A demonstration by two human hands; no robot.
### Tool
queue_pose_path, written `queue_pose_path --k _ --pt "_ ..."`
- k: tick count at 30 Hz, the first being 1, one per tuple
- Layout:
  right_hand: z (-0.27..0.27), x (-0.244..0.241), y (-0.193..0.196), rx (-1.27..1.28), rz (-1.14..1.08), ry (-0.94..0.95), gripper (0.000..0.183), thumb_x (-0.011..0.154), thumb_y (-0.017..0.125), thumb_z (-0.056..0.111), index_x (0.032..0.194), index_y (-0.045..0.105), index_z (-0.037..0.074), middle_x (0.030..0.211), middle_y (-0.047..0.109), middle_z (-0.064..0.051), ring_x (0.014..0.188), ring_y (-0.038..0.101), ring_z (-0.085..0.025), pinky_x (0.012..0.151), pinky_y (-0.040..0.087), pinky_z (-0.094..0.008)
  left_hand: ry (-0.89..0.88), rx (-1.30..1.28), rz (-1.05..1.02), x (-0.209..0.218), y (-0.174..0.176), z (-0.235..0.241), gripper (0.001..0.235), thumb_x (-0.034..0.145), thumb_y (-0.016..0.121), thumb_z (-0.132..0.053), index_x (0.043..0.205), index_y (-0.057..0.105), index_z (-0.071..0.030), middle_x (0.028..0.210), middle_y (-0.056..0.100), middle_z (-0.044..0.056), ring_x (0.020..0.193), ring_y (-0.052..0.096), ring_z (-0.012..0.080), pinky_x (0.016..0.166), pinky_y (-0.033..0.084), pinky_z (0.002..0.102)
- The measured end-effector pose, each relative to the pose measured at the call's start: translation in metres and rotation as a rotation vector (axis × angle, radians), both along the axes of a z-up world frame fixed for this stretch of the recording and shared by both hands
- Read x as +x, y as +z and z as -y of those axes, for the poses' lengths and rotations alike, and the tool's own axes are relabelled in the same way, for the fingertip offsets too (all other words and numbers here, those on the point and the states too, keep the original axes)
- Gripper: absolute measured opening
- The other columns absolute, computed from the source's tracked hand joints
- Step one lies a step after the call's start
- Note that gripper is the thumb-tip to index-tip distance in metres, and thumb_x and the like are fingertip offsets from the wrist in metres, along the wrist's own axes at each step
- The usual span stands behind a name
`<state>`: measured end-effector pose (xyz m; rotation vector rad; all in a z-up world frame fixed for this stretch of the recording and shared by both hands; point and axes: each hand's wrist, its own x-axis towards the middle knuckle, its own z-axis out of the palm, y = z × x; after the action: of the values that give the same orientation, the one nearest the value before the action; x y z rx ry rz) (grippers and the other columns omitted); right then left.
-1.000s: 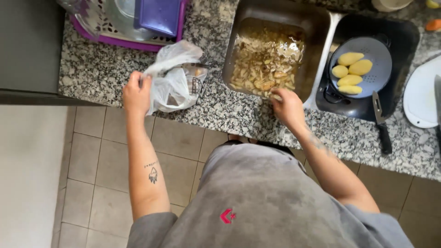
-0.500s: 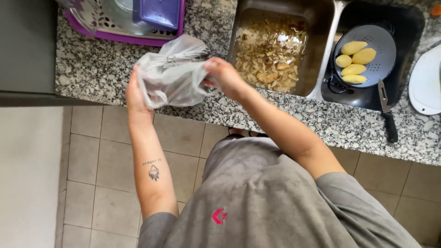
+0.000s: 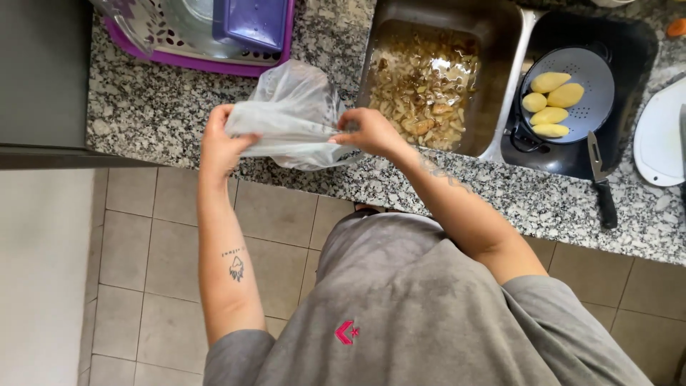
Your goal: The person washes potato peels in a kitchen sink filled with water, then retrieves whole potatoes from a plastic bag. They proceed to peel the potatoes using a peeler over the sink, rinsing them under the tap, and placing the finished potatoes into a colander.
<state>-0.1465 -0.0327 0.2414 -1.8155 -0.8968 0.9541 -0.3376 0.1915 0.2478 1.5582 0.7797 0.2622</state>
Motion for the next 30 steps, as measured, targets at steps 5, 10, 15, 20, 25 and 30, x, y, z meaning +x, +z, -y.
queue_pose_path --k 5,10,15,20,25,30 --pt "-0.003 0.004 -0.032 -0.286 0.133 -0.04 0.019 0.085 0.064 0.035 0.097 0.064 0.021 0.097 0.065 -0.012 0.096 0.063 -0.037 0.082 0.049 -0.048 -0.044 0.374 -0.352 -0.017 -0.037 -0.022 0.01 0.076 0.075 -0.025 0.086 0.071 -0.027 0.079 0.063 -0.011 0.077 0.061 0.009 0.073 0.047 0.024" --pt "-0.015 0.031 -0.089 0.091 -0.838 -0.578 0.015 0.089 0.063 0.018 0.099 0.051 0.019 0.082 0.055 -0.006 0.066 0.065 -0.023 0.046 0.059 -0.039 0.362 -0.524 0.052 0.019 -0.01 0.004 0.01 0.074 0.066 -0.019 0.081 0.068 -0.011 0.078 0.066 0.005 0.072 0.061 0.0156 0.07 0.05 0.028" --pt "-0.028 0.02 -0.079 0.057 -0.86 -0.731 0.024 0.09 0.061 0.03 0.108 0.054 0.016 0.077 0.062 -0.006 0.067 0.064 -0.018 0.056 0.057 -0.032 0.726 -1.004 0.282 0.028 -0.023 0.004 0.02 0.073 0.068 -0.022 0.082 0.067 -0.004 0.081 0.07 0.013 0.074 0.07 0.0246 0.064 0.055 0.034" --pt "-0.008 0.008 -0.03 -0.126 0.33 -0.231 0.07 0.072 0.083 0.041 0.125 0.045 0.014 0.107 0.06 -0.02 0.101 0.055 -0.047 0.088 0.04 -0.058 0.233 -0.138 -0.378 0.004 -0.002 -0.013 0.091 0.083 0.055 -0.072 0.138 0.04 -0.002 0.148 0.023 0.02 0.138 0.014 0.0382 0.11 0.015 0.057" --pt "-0.003 -0.016 0.004 0.403 0.844 0.063 0.031 0.085 0.068 0.022 0.113 0.059 0.011 0.106 0.06 -0.007 0.109 0.052 -0.028 0.093 0.037 -0.044 0.102 1.094 -0.022 0.001 -0.02 0.009 0.03 0.083 0.064 -0.038 0.108 0.059 -0.021 0.101 0.055 0.0 0.101 0.054 0.022 0.092 0.04 0.039" --pt "0.016 -0.035 -0.022 0.365 1.108 0.417 0.013 0.081 0.064 0.029 0.085 0.063 0.017 0.077 0.062 -0.002 0.088 0.058 -0.021 0.091 0.037 -0.042 -0.539 1.235 -0.121 -0.013 -0.049 0.075 0.031 0.087 0.045 -0.042 0.111 0.058 -0.028 0.087 0.067 0.003 0.113 0.053 0.0199 0.104 0.028 0.051"
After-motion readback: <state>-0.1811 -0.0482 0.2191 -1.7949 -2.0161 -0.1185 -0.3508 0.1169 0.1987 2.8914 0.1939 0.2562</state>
